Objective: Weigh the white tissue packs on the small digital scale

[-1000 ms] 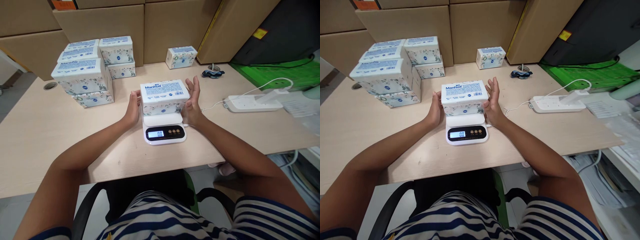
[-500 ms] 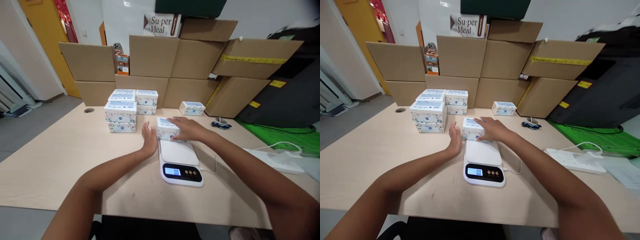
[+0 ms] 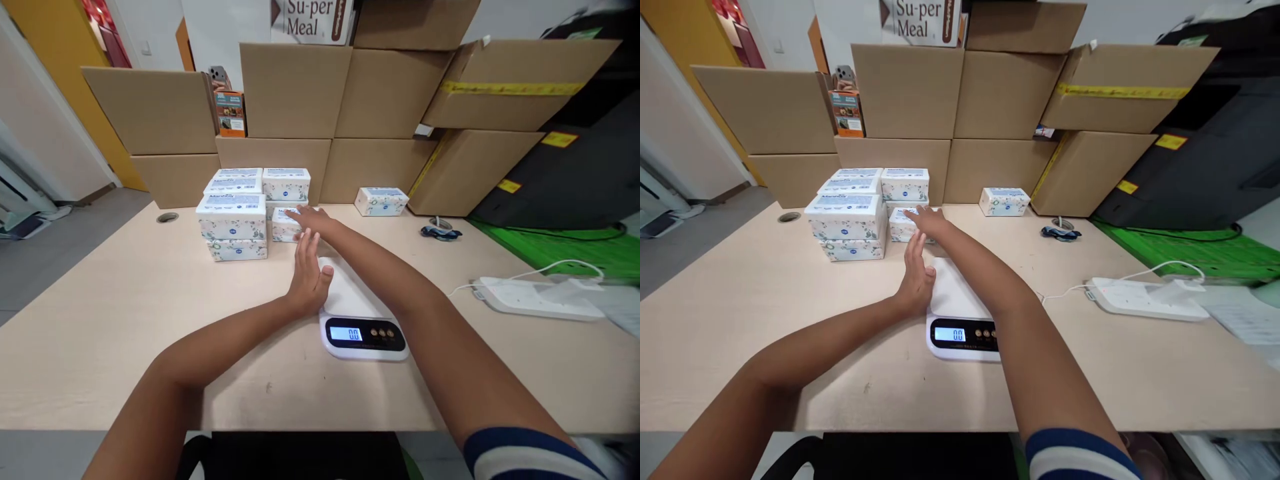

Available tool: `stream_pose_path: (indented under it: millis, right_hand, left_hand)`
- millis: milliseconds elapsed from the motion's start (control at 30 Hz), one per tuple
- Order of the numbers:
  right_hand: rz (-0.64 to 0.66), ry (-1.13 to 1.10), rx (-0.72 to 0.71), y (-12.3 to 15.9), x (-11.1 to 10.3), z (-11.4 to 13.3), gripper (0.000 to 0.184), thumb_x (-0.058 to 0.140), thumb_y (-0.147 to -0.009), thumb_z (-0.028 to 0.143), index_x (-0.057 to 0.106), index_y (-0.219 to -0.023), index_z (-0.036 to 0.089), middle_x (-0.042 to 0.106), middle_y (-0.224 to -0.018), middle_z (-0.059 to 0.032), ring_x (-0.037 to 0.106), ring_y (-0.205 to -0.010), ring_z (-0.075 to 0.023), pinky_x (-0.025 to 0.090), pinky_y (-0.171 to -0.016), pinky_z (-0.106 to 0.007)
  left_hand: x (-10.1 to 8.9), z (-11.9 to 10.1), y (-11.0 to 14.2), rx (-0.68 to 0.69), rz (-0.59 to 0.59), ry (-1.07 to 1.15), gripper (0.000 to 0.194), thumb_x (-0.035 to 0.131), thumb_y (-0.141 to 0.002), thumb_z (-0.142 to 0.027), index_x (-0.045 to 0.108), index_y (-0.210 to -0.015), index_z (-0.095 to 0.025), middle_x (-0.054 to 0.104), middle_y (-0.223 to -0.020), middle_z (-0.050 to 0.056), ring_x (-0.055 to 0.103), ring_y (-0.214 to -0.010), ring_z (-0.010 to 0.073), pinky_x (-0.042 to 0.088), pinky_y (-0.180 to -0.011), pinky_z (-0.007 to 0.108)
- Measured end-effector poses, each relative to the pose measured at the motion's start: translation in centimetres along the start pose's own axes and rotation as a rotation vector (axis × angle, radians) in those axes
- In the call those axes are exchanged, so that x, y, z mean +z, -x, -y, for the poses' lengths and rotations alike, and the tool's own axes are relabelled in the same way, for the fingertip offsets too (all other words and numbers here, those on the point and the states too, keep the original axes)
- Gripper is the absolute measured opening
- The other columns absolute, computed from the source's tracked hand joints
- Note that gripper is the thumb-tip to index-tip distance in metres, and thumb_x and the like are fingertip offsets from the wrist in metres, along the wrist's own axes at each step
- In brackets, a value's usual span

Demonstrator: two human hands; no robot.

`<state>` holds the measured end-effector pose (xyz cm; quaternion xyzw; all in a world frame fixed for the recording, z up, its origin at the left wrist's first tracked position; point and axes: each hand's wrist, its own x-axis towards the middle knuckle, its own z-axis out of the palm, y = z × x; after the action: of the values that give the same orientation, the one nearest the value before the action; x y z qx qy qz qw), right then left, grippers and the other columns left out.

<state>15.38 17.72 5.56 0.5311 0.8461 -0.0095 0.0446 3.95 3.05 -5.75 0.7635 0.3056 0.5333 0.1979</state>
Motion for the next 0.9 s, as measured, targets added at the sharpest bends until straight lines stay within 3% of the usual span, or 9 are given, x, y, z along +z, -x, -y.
stream_pose_path:
  millis: [133,233,333,467,633,900]
  right_hand:
    - [0.014,0.006,0.039,-0.5,-0.1,0.9,0.1,0.078,-0.107,0.044,0.025,-0.191,0.028,0.018,-0.198,-0.0226,0.022,-0.184,-0.0449,0.028,-0.145,-0.068]
    - [-0.008,0.009,0.032,-0.9,-0.6,1.9,0.102,0.08,-0.105,0.042,0.026,-0.19,0.025,0.019,-0.198,-0.0229,0.022,-0.184,-0.0436,0.027,-0.147,-0.062]
    - [-0.019,0.008,0.028,-1.4,-1.1,2.7,0.101,0.082,-0.104,0.04,0.029,-0.189,0.023,0.028,-0.195,-0.0236,0.033,-0.18,-0.0453,0.039,-0.141,-0.06]
    - [-0.027,0.012,0.033,-2.2,-1.9,3.3,0.103,0.092,-0.096,0.035,0.04,-0.184,0.019,0.045,-0.184,-0.0252,0.051,-0.165,-0.0466,0.053,-0.131,-0.055]
    - [-0.029,0.037,0.055,-3.0,-2.3,3.8,0.104,0.101,-0.089,0.039,0.05,-0.177,0.016,0.048,-0.179,-0.026,0.055,-0.158,-0.0468,0.056,-0.126,-0.052]
    - [-0.036,0.053,0.062,-2.7,-2.4,4.0,0.101,0.093,-0.094,0.02,0.043,-0.182,0.018,0.05,-0.179,-0.0264,0.061,-0.157,-0.043,0.059,-0.12,-0.046]
  left_hand:
    - [0.1,0.2,-0.1,0.058,0.001,-0.04,0.086,0.022,-0.115,-0.085,0.019,-0.185,-0.036,0.023,-0.195,0.019,0.022,-0.185,0.0377,0.016,-0.15,0.068]
    - [0.2,0.2,0.2,0.215,0.009,-0.093,0.081,0.024,-0.117,-0.081,0.018,-0.185,-0.038,0.026,-0.194,0.018,0.024,-0.184,0.0376,0.019,-0.149,0.069]
    - [0.0,0.2,0.5,0.368,0.064,-0.13,0.08,0.025,-0.116,-0.081,0.02,-0.185,-0.04,0.032,-0.191,0.018,0.029,-0.183,0.0383,0.021,-0.149,0.069]
    - [-0.4,-0.2,0.6,0.412,0.143,-0.161,0.083,0.026,-0.114,-0.084,0.02,-0.185,-0.041,0.033,-0.191,0.017,0.031,-0.182,0.0413,0.019,-0.149,0.071]
    - [-0.2,-0.7,0.1,0.498,0.033,-0.172,0.078,0.024,-0.12,-0.073,0.005,-0.189,-0.043,0.016,-0.198,0.01,0.018,-0.186,0.0338,0.02,-0.151,0.062]
    - [0.1,-0.4,-0.7,0.627,-0.028,-0.219,0.084,0.02,-0.122,-0.072,0.006,-0.192,-0.027,0.01,-0.199,0.013,0.007,-0.188,0.0251,0.015,-0.152,0.049]
